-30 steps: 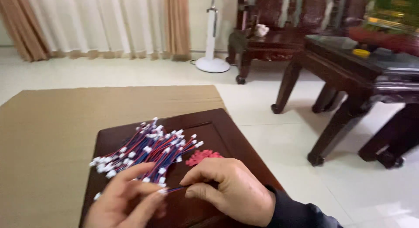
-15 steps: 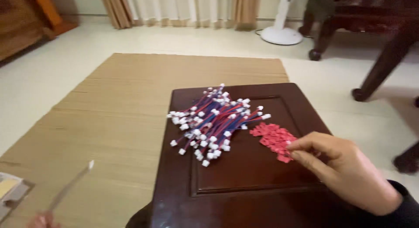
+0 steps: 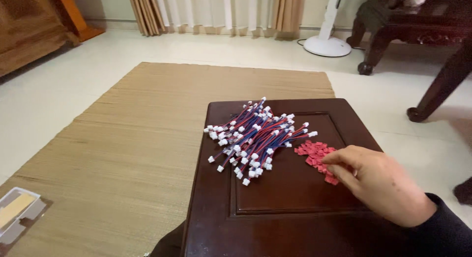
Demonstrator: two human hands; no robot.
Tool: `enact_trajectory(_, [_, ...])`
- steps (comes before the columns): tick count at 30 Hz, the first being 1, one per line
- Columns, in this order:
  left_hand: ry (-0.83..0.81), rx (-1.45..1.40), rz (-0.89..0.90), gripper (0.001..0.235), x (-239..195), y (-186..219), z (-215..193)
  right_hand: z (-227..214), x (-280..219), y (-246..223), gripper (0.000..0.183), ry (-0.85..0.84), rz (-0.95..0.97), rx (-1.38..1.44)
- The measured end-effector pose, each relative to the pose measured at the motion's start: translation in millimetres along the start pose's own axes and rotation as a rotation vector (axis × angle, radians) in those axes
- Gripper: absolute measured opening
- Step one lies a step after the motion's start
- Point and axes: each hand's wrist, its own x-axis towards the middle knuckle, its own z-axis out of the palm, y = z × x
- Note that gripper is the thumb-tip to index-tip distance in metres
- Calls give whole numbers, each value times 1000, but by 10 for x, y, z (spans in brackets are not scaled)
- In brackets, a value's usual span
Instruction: Assembling electrical wire harnesses by attaching small connectors and adjusting audio equipment settings
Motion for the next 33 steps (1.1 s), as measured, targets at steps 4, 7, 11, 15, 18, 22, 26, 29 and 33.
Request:
enact_trajectory(4, [-8, 50, 10, 37, 216, 2613, 374, -14, -52, 86, 20, -2, 117, -16])
enact_trajectory(7, [-249, -50, 175, 24, 115, 4481, 334, 49, -63, 146, 19, -85, 144, -106])
enact_trajectory(11, [-396, -46, 693, 22, 216, 5069, 779, 188, -65, 294, 20, -8, -112, -169])
enact_trajectory(15, [-408, 188, 863, 44, 310, 5132, 1177, 244, -68, 301, 20, 5, -116, -144])
enact_trajectory(18, [-488, 299, 863, 45, 392, 5222, 1346, 302, -33, 351, 15, 40, -164, -101])
enact_trajectory(22, [-431, 258, 887, 39, 396, 5214, 1580, 373, -51, 345, 17, 182, -307, -150])
enact_trajectory(26, [-337, 224, 868, 26, 378, 5188, 1744, 333, -96, 255, 9, 359, -423, -114])
enact_trajectory(29, [-300, 216, 832, 20, 376, 5194, 1695, 263, -101, 208, 7, 330, -346, -69])
enact_trajectory(33, [-274, 196, 784, 14, 360, 5133, 1580, 175, -145, 120, 14, 158, -18, 106])
